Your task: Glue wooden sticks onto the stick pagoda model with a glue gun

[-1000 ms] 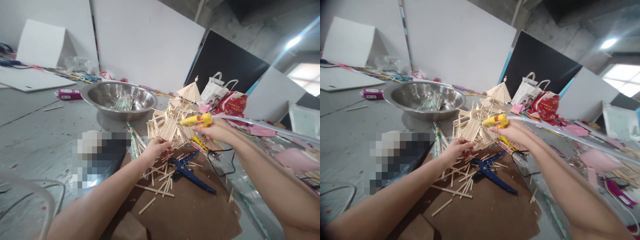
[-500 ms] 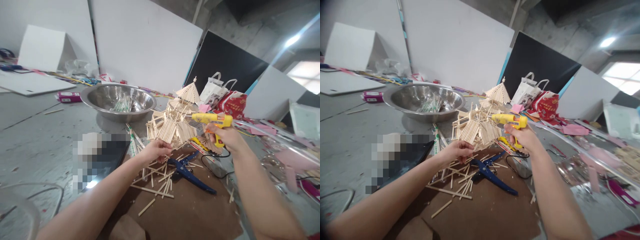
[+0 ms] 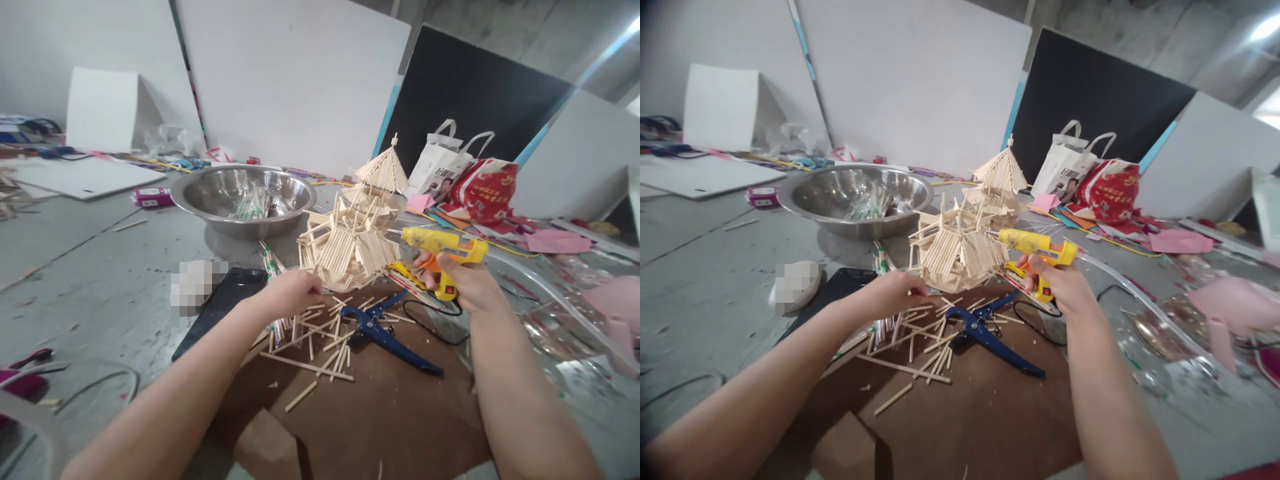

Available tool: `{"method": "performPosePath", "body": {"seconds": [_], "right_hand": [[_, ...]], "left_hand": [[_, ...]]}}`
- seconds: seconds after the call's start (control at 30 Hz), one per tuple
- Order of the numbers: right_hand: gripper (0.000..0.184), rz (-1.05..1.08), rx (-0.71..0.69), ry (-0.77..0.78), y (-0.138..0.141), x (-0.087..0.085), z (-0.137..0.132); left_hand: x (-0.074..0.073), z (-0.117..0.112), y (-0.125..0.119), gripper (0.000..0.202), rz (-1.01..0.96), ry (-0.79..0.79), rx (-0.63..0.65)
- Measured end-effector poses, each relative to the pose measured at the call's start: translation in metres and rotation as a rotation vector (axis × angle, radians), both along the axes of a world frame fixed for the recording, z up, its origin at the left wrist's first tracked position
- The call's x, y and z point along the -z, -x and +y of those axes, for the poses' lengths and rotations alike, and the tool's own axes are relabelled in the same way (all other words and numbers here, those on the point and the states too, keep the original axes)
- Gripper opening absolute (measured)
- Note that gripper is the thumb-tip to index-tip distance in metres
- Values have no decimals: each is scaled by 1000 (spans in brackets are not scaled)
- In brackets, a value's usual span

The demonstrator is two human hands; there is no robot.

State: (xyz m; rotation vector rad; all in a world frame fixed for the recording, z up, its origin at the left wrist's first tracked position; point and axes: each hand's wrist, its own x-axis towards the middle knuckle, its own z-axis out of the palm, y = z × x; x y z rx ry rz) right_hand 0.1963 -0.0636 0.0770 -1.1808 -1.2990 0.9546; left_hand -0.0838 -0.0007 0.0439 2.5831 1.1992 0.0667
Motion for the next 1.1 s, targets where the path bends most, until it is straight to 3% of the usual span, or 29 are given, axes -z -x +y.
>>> {"method": "performPosePath", "body": {"seconds": [0.23, 0.4, 0.57, 0.73, 0.9, 1.1], "right_hand": [[27, 1, -42, -29, -6, -4, -4], [28, 10, -58, -51, -3, -5, -5], [29, 8, -51, -30, 1, -6, -7], [30, -22, -39, -29, 2, -7, -7], [30, -48, -35, 3, 3, -7, -8], [27, -58, -36, 3, 2, -7, -10]], "left_hand": [[-9, -10, -1, 19, 267, 9, -33], [8, -22, -21, 23, 141, -177, -36], [26, -22, -27, 23, 108, -171, -21], [29, -20, -30, 21, 128, -113, -35], [32, -25, -37, 27, 132, -123, -136], [35, -28, -40, 25, 126, -121, -99]]}}
